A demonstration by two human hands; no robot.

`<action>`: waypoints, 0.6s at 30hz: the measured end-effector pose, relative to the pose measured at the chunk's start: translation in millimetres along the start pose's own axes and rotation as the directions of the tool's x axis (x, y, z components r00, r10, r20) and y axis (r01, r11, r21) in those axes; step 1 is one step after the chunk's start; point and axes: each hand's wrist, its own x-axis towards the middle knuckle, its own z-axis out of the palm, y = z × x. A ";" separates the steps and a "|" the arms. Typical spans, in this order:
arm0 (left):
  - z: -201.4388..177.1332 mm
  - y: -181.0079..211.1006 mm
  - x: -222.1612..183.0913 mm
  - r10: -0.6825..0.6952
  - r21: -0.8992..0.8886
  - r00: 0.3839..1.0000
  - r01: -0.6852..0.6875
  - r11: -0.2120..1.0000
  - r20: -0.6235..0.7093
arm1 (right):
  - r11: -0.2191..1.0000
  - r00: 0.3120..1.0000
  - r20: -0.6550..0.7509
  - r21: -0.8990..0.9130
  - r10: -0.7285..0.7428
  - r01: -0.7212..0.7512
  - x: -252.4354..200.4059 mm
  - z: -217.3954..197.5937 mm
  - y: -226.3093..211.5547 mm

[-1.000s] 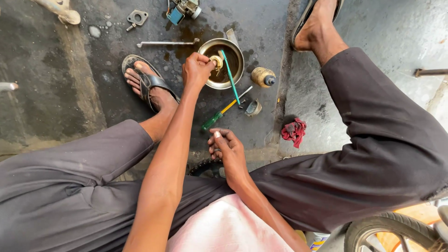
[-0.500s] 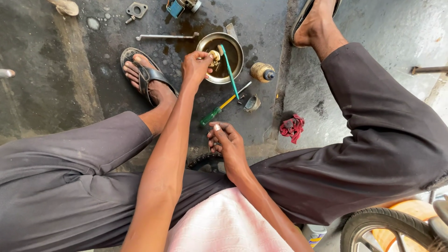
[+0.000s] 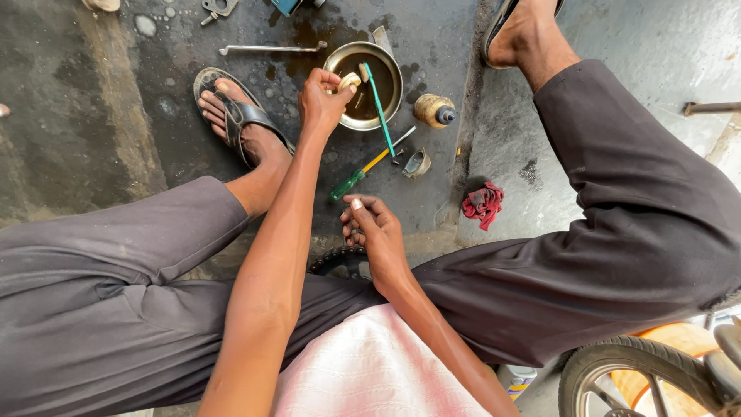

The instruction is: Cleaning and reassembling a motorcycle carburetor using cleaning fluid and jets.

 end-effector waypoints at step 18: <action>-1.6 11.1 -2.3 -0.155 -0.569 0.961 0.262 0.779 0.231 | 0.831 0.951 -0.306 0.541 0.049 0.131 98.7 -74.7 9.1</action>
